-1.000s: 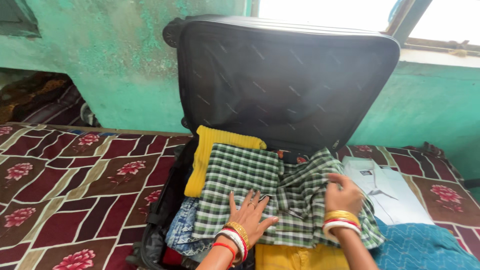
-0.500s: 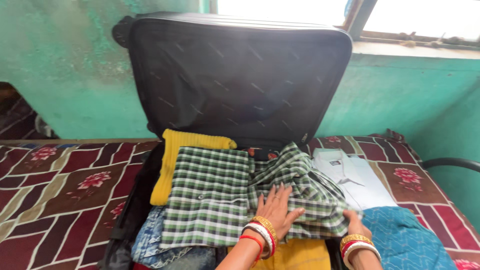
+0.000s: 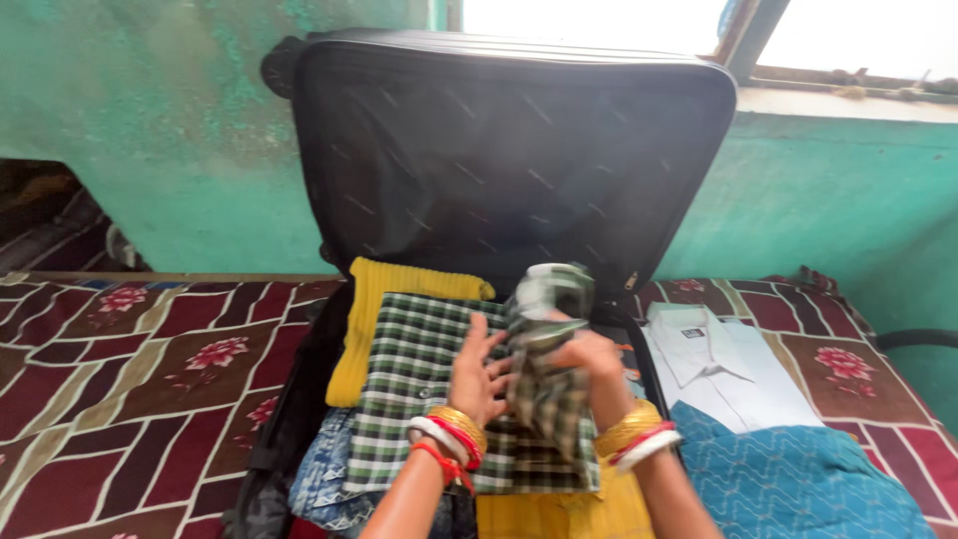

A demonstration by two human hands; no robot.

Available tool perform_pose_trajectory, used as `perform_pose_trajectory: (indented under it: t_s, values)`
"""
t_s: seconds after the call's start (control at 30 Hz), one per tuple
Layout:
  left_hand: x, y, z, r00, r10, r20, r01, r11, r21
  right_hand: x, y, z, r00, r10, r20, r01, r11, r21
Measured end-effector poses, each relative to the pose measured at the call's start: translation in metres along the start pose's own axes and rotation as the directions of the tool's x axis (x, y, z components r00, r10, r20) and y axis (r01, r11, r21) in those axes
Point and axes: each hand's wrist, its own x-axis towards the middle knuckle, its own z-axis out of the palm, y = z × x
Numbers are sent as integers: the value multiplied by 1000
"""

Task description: The person folds a green plaid shirt, a blue patterned garment, and a white shirt, and places them into an open suitcase on a bed. The hands smooth each item after placing it inside.

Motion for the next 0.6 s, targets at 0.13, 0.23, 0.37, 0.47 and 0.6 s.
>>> perform_pose_trajectory:
  t_s: [0.13, 0.23, 0.37, 0.47, 0.6]
  values:
    - [-3, 15, -62, 912, 385, 141, -324, 888, -327, -9, -35, 87, 901, 145, 409, -200, 975, 95]
    - [-5, 31, -102, 857, 514, -30, -504, 826, -252, -18, -40, 106, 906, 197, 375, -190, 980, -57]
    - [12, 29, -137, 850, 503, -157, -474, 860, 188, -18, -3, 86, 986, 111, 122, -28, 844, -536]
    - [25, 37, -150, 797, 567, -209, -441, 782, 440, -34, 24, 66, 997, 65, 33, -9, 561, -827]
    - [-24, 59, -135, 638, 656, -403, -239, 666, 707, -45, 33, 60, 948, 313, -56, -200, 447, -872]
